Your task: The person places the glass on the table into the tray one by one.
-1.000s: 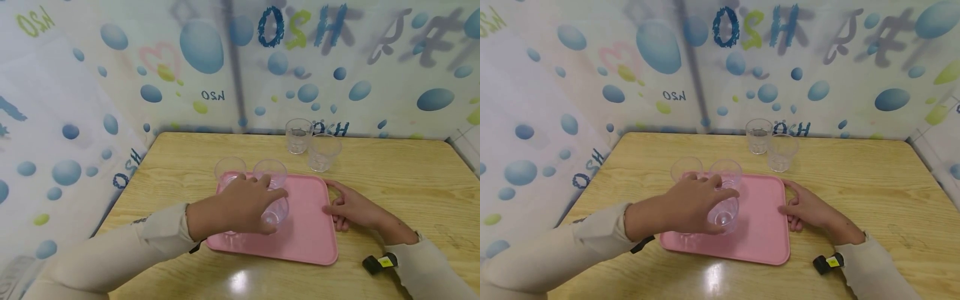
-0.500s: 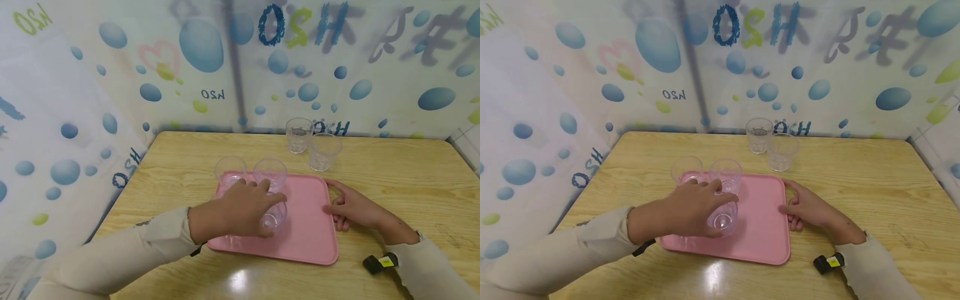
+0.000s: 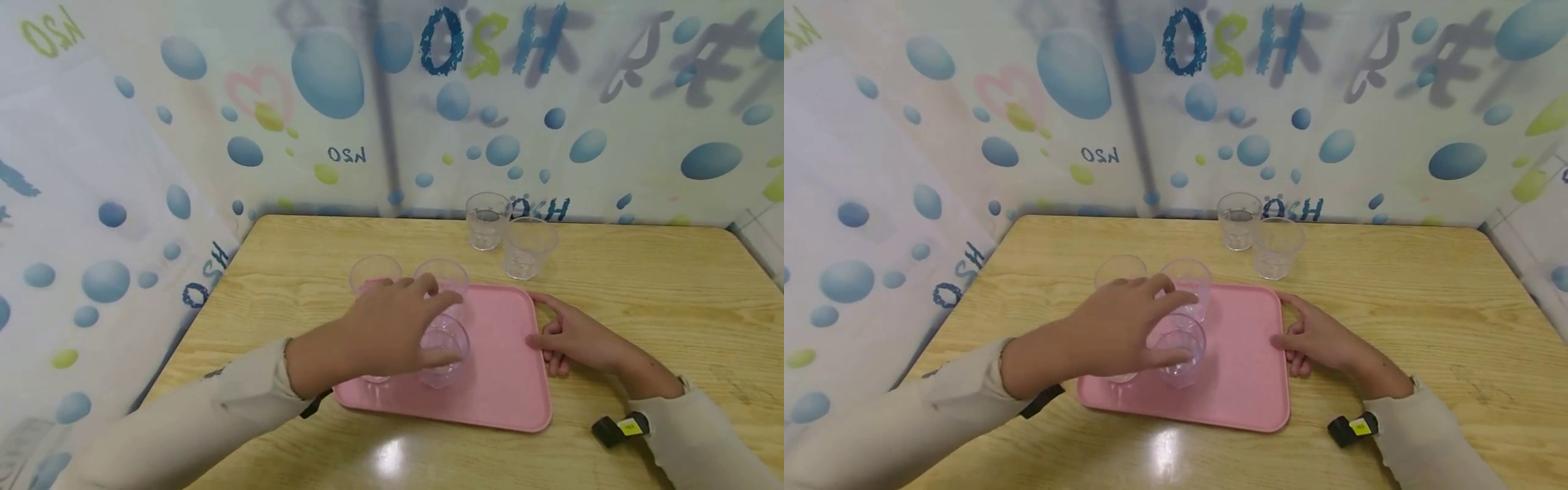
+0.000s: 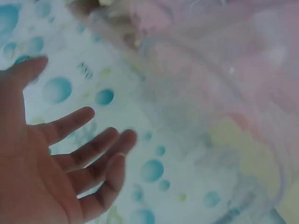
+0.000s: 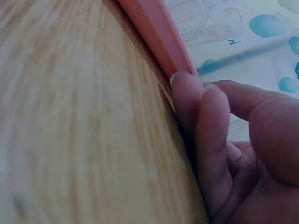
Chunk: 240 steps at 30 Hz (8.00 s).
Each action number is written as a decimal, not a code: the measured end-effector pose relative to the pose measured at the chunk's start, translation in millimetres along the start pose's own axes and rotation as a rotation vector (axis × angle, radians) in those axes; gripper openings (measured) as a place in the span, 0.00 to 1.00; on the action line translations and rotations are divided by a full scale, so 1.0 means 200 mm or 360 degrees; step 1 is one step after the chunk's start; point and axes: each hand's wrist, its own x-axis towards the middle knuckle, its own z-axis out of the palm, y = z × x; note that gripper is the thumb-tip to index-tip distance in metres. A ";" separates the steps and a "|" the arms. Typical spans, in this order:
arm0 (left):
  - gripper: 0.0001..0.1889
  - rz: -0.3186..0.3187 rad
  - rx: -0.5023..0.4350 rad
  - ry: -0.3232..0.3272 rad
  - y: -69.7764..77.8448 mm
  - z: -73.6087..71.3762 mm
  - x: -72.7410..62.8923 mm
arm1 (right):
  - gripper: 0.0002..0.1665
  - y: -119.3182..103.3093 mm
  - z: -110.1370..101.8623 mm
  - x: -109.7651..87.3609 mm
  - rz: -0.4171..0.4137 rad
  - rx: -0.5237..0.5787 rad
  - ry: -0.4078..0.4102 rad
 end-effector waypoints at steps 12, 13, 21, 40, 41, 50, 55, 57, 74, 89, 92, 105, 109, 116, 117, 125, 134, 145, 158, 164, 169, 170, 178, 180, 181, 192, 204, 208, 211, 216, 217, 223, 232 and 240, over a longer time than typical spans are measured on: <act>0.05 -0.0472 -0.0759 0.1152 -0.39 -0.01 -0.14 | 0.54 -0.02 0.00 -0.01 0.0024 -0.0051 0.0019; 0.05 -0.0508 -0.0795 0.1211 -0.42 0.03 -0.14 | 0.54 -0.02 0.00 -0.01 0.0023 -0.0051 0.0019; 0.13 -0.0890 -0.1041 0.0902 -0.65 0.31 -0.08 | 0.54 -0.01 0.01 -0.01 0.0014 -0.0037 0.0029; 0.22 -0.0654 -0.1468 -0.0285 -0.80 0.56 0.00 | 0.52 -0.02 0.01 -0.02 0.0034 -0.0004 0.0031; 0.21 -0.0637 -0.1481 -0.0295 -0.80 0.56 0.00 | 0.52 -0.02 0.01 -0.01 0.0038 -0.0006 0.0029; 0.21 -0.0637 -0.1547 -0.0324 -0.76 0.57 0.01 | 0.47 -0.15 0.01 -0.06 0.0088 -0.0180 0.0328; 0.22 -0.0577 -0.1575 -0.0285 -0.76 0.58 0.00 | 0.39 -0.26 0.00 -0.06 -0.0084 -0.0440 0.0824; 0.22 -0.0567 -0.1573 -0.0280 -0.77 0.58 0.00 | 0.39 -0.31 -0.02 -0.04 -0.0132 -0.0539 0.0986; 0.19 -0.0494 -0.1432 -0.0242 -0.77 0.58 0.00 | 0.65 -0.37 -0.16 0.27 -0.0041 -0.0727 0.0892; 0.19 -0.0464 -0.1457 -0.0247 -0.77 0.58 0.00 | 0.63 -0.35 -0.11 0.25 -0.0189 -0.0681 0.1014; 0.20 -0.0486 -0.1469 -0.0257 -0.77 0.57 0.00 | 0.61 -0.35 -0.08 0.21 -0.0254 -0.0677 0.1027; 0.20 -0.0491 -0.1355 -0.0239 -0.77 0.56 0.00 | 0.57 -0.39 0.10 0.10 -0.0353 -0.0570 0.0942; 0.19 -0.0474 -0.1385 -0.0217 -0.77 0.57 0.00 | 0.56 -0.38 0.14 0.09 -0.0350 -0.0571 0.0925; 0.21 -0.0458 -0.1416 -0.0237 -0.77 0.57 0.00 | 0.56 -0.36 0.18 0.09 -0.0350 -0.0546 0.0868; 0.21 -0.0459 -0.1416 -0.0236 -0.77 0.57 0.00 | 0.56 -0.35 0.18 0.09 -0.0355 -0.0546 0.0866; 0.22 -0.0472 -0.1384 -0.0226 -0.75 0.55 0.00 | 0.55 -0.34 0.20 0.09 -0.0344 -0.0539 0.0854; 0.22 -0.0465 -0.1332 -0.0231 -0.75 0.56 0.00 | 0.56 -0.32 0.22 0.10 -0.0339 -0.0553 0.0843; 0.22 -0.0476 -0.1320 -0.0228 -0.76 0.56 0.01 | 0.56 -0.32 0.22 0.10 -0.0360 -0.0584 0.0839; 0.22 -0.0470 -0.1330 -0.0227 -0.75 0.56 0.00 | 0.57 -0.32 0.22 0.11 -0.0343 -0.0603 0.0773; 0.22 -0.0459 -0.1346 -0.0227 -0.75 0.56 0.00 | 0.59 -0.35 0.18 0.08 -0.0255 -0.0596 0.0656; 0.24 -0.0437 -0.1296 -0.0204 -0.76 0.56 0.00 | 0.52 -0.40 0.13 0.07 -0.0289 -0.0599 0.0619; 0.24 -0.0432 -0.1289 -0.0198 -0.76 0.56 0.00 | 0.51 -0.41 0.12 0.07 -0.0288 -0.0617 0.0628; 0.23 -0.0426 -0.1290 -0.0189 -0.77 0.57 -0.02 | 0.50 -0.51 0.00 0.14 -0.0176 -0.0688 0.0709; 0.22 -0.0423 -0.1286 -0.0196 -0.77 0.57 -0.02 | 0.50 -0.51 -0.03 0.15 -0.0156 -0.0699 0.0719; 0.22 -0.0418 -0.1274 -0.0194 -0.77 0.57 -0.02 | 0.50 -0.51 -0.05 0.17 -0.0145 -0.0714 0.0725; 0.21 -0.0461 -0.1325 -0.0216 -0.76 0.59 -0.02 | 0.53 -0.49 -0.25 0.36 -0.0031 -0.0879 0.0732; 0.20 -0.0411 -0.1284 -0.0205 -0.78 0.58 0.00 | 0.60 -0.55 -0.35 0.51 0.0053 -0.0906 0.0584; 0.19 -0.0440 -0.1278 -0.0219 -0.77 0.57 0.00 | 0.63 -0.54 -0.36 0.56 0.0063 -0.0872 0.0555; 0.19 -0.0454 -0.1276 -0.0222 -0.77 0.57 0.00 | 0.64 -0.54 -0.35 0.59 0.0075 -0.0862 0.0543; 0.18 -0.0463 -0.1250 -0.0229 -0.78 0.57 0.00 | 0.62 -0.52 -0.35 0.61 0.0100 -0.0854 0.0511; 0.18 -0.0467 -0.1251 -0.0229 -0.77 0.57 0.00 | 0.61 -0.52 -0.34 0.61 0.0098 -0.0847 0.0512; 0.20 -0.0499 -0.1258 -0.0243 -0.77 0.57 0.00 | 0.60 -0.51 -0.31 0.60 0.0074 -0.0766 0.0582; 0.21 -0.0456 -0.1281 -0.0221 -0.77 0.57 0.00 | 0.60 -0.47 -0.27 0.58 0.0023 -0.0613 0.0735; 0.20 -0.0459 -0.1304 -0.0239 -0.77 0.59 0.01 | 0.60 -0.49 -0.28 0.48 -0.0087 -0.0435 0.0821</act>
